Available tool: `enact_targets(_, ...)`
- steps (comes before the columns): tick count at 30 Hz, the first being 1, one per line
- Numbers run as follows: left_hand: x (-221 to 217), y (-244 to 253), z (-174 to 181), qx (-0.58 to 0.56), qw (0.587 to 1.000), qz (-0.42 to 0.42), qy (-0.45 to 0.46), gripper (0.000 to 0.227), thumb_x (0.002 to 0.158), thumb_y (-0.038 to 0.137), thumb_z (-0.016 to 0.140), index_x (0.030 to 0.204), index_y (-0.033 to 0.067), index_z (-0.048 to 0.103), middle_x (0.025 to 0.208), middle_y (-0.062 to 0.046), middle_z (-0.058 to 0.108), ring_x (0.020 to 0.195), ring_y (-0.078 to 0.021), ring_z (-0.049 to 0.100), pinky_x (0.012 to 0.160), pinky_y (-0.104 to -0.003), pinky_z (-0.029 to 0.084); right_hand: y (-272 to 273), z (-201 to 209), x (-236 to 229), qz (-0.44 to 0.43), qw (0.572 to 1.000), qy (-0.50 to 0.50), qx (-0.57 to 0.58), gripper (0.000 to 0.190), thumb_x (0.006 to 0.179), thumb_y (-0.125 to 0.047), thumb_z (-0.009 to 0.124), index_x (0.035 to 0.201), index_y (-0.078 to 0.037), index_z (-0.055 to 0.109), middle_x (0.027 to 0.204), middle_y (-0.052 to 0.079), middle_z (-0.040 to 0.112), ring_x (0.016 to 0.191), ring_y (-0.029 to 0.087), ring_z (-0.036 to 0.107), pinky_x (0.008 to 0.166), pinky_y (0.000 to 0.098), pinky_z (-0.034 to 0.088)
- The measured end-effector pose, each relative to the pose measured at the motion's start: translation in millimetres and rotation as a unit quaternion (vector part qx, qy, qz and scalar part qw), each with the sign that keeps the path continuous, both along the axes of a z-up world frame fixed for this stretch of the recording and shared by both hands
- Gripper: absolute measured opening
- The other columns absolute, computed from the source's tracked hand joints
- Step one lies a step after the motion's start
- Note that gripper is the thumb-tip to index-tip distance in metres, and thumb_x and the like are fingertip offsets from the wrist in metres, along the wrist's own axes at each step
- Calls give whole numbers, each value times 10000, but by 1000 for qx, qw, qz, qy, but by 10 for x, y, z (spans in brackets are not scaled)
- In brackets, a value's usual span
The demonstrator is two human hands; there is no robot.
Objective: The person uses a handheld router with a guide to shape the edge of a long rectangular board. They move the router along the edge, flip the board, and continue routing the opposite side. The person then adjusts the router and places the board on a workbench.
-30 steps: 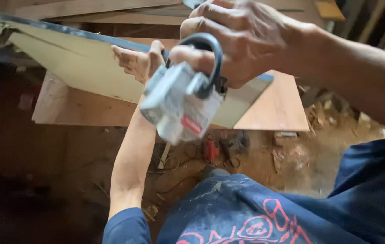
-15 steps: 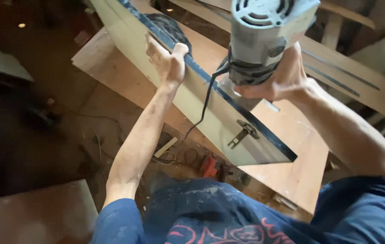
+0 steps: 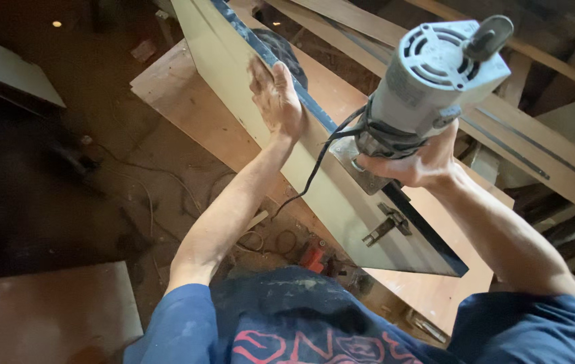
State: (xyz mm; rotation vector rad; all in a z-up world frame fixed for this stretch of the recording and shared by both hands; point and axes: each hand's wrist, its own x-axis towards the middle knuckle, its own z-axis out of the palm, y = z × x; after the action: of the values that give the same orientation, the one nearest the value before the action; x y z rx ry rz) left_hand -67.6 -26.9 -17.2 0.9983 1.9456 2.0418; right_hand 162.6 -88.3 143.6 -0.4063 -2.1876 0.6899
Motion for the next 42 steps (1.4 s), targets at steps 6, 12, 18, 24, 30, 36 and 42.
enact_targets(6, -13, 18, -139, 68, 998, 16, -2, 670, 1146, 509, 187, 1631, 64, 315, 1709, -125, 313, 1615, -303, 228, 1314, -433, 188, -8, -80, -66, 33, 999, 3, -37, 485, 779, -94, 881, 1187, -2, 636, 1116, 124, 729, 993, 214, 739, 903, 337, 641)
enact_targets(12, 41, -27, -102, 76, 996, 44, -24, 575, 1160, 427, 245, 1613, 96, 370, 1686, -135, 368, 1585, -299, 310, 1282, -411, 225, 35, -176, -154, 14, 999, 2, -36, 573, 760, -124, 879, 1257, -13, 616, 1162, 118, 710, 992, 212, 721, 891, 335, 622)
enact_targets(18, 58, -59, -85, 100, 994, 48, -20, 533, 1180, 395, 274, 1611, 98, 373, 1686, -166, 366, 1590, -323, 319, 1285, -414, 266, 141, -236, -291, 8, 1000, 11, -1, 606, 779, -189, 892, 1288, -16, 612, 1188, 117, 717, 1016, 211, 736, 922, 354, 627)
enact_targets(24, 3, 24, -209, 73, 996, 36, -27, 526, 1162, 387, 290, 1613, 128, 374, 1673, -156, 375, 1551, -310, 351, 1266, -392, 290, 368, -266, -659, 9, 998, 40, 43, 655, 802, -260, 905, 1331, -20, 602, 1220, 116, 724, 1050, 213, 752, 956, 377, 618)
enact_targets(30, -136, 130, -387, 57, 997, 51, 18, 514, 1166, 377, 301, 1618, 146, 383, 1688, -109, 368, 1568, -289, 350, 1290, -389, 272, 555, -243, -943, 67, 996, 55, 10, 578, 828, -230, 899, 1295, -31, 622, 1135, 108, 726, 1011, 221, 748, 924, 363, 656)
enact_targets(36, -626, 378, -279, 41, 998, 43, 17, 526, 1165, 347, 239, 1635, 125, 319, 1717, -112, 281, 1580, -295, 298, 1284, -405, 238, 502, -174, -957, 58, 998, 35, 5, 559, 843, -230, 881, 1291, -30, 613, 1185, 97, 730, 1017, 200, 752, 930, 338, 667)
enact_targets(42, -817, 547, -192, 73, 995, 62, 8, 512, 1169, 345, 271, 1623, 129, 363, 1697, -89, 364, 1588, -273, 337, 1283, -408, 268, 548, -137, -1060, 31, 999, 18, 9, 552, 808, -195, 884, 1260, -17, 623, 1179, 113, 722, 1000, 204, 744, 906, 345, 658)
